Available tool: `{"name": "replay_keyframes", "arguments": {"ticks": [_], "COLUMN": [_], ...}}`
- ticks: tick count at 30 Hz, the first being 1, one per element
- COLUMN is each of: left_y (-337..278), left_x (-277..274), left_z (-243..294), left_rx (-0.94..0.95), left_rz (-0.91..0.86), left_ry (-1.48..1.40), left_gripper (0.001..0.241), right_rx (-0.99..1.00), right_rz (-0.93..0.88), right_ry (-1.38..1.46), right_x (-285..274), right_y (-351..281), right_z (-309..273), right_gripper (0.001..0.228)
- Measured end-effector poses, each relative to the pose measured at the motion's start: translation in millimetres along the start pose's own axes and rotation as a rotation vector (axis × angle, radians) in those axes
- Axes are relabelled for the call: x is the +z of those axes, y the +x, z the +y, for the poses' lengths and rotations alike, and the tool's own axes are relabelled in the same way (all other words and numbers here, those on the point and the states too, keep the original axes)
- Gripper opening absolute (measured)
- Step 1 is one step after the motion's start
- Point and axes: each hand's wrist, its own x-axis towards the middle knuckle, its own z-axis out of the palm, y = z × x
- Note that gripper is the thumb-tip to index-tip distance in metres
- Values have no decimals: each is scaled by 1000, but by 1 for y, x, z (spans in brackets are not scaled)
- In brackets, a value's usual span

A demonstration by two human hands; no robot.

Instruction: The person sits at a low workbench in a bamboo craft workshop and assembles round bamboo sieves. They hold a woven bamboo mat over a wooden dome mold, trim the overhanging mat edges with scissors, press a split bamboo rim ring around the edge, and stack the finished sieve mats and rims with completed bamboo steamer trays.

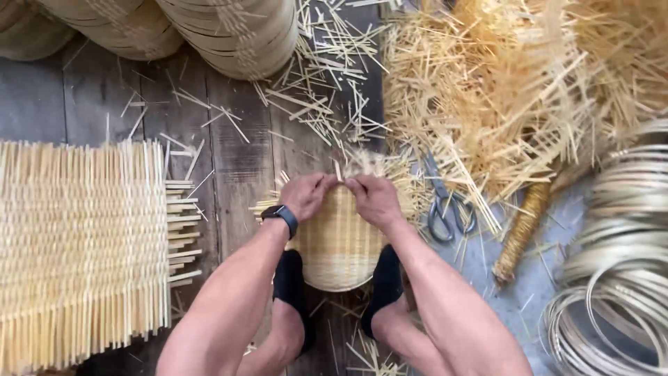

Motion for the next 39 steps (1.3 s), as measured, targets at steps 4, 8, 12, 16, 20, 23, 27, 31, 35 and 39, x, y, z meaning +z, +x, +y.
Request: {"name": "replay_keyframes", "arguments": {"ticks": [4,8,12,16,20,23,27,31,35,39], "left_y": [9,26,-5,-29,-27,-30,-1,-55,-111,-145], "left_x": [11,23,9,-4,-8,-25,-7,-52,-58,-11], "left_z": [-23,-48,-31,3,11,34,-6,70,122,83], "left_rx": [19,21,-24,215,-101,-194,-13,-39,427,909], "left_rz": [-13,41,44,173,26,-46,-109,-78,461,515], "left_ry": [-196,-317,-80,-7,62,-2,-196,-401,301,532], "left_gripper": [43,60,71,67,67,64,68,65,53,25], "right_rx": [290,368,229,251,492,471,19,196,288,322], "right_rz": [-206,-129,4,-80,-194,-175,43,-164,-463,-524], "right_ry": [46,399,11,77,296,288,185,-263,-664,-506], "right_x": [4,15,2,18,2,8,4,-166,-273,-237], "right_y": [12,15,-16,-27,-19,-16,-17,-32,-87,-150], "right_z": [18,42,29,57,35,53,93,45,2,121], "right_gripper": [31,30,58,56,56,54,51,30,35,34]}}
